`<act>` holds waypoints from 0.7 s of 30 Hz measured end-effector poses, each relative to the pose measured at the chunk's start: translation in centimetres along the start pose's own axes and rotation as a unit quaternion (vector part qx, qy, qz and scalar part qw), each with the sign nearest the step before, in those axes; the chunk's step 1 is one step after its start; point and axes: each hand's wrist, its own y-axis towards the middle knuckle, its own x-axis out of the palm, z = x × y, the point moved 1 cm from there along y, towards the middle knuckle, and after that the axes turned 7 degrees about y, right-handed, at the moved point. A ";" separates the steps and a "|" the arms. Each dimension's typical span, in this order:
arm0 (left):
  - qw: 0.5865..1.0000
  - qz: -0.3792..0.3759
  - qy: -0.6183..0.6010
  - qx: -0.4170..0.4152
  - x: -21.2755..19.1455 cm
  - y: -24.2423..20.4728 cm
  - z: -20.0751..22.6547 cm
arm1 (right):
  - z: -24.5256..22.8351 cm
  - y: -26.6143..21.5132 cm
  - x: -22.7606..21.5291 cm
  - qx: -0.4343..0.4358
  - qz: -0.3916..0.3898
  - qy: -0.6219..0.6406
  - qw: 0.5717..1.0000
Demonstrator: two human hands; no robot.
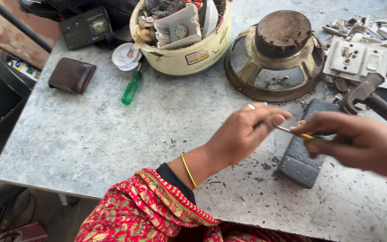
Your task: The person disassembles a small white electrical component using a screwdriver and hammer. They remove internal parts, place them on the table, and then reassemble the component by inserting parts back and tightening screws.
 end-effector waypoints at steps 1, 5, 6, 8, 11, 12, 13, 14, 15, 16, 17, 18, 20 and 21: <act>1.000 0.009 -0.009 -0.026 0.1 0.1 -0.2 | -0.3 -0.2 1.3 -0.043 0.032 -0.034 0.998; 0.986 0.098 -0.133 0.031 0.5 0.3 0.1 | -1.7 -1.1 5.2 0.074 0.137 -0.197 0.968; 0.978 0.082 -0.189 -0.040 0.6 0.3 0.2 | -2.3 -1.2 5.9 0.074 0.164 -0.219 0.959; 0.937 0.042 -0.295 -0.180 0.8 0.1 0.3 | -3.5 -1.3 6.8 -0.088 0.226 -0.206 0.948; 0.834 0.067 -0.484 -0.257 1.2 -0.1 0.9 | -4.8 -1.1 7.4 -0.123 0.217 -0.261 0.933; 0.831 0.066 -0.487 -0.260 1.1 0.0 1.0 | -5.1 -1.0 7.4 -0.089 0.210 -0.263 0.937; 0.828 0.065 -0.490 -0.263 1.0 0.1 1.1 | -5.4 -0.9 7.4 -0.056 0.202 -0.265 0.941; 0.826 0.065 -0.493 -0.266 0.8 0.2 1.1 | -5.6 -0.9 7.2 -0.023 0.193 -0.266 0.944; 0.842 0.036 -0.478 -0.250 0.5 0.3 1.2 | -5.9 -1.0 6.7 -0.044 0.194 -0.240 0.950; 0.856 0.007 -0.461 -0.233 0.1 0.3 1.2 | -6.2 -1.3 6.0 -0.065 0.194 -0.214 0.955; 0.869 -0.023 -0.444 -0.217 -0.3 0.3 1.2 | -6.4 -1.5 5.5 -0.086 0.194 -0.188 0.959; 0.886 -0.048 -0.413 -0.206 -0.6 0.2 1.1 | -6.2 -1.7 4.7 0.014 0.164 -0.169 0.972; 0.914 -0.096 -0.351 -0.182 -0.9 0.1 0.9 | -5.6 -2.4 2.8 0.119 0.115 -0.150 0.975; 0.922 -0.112 -0.323 -0.180 -0.8 0.0 0.7 | -5.3 -2.8 2.2 0.126 0.096 -0.151 0.976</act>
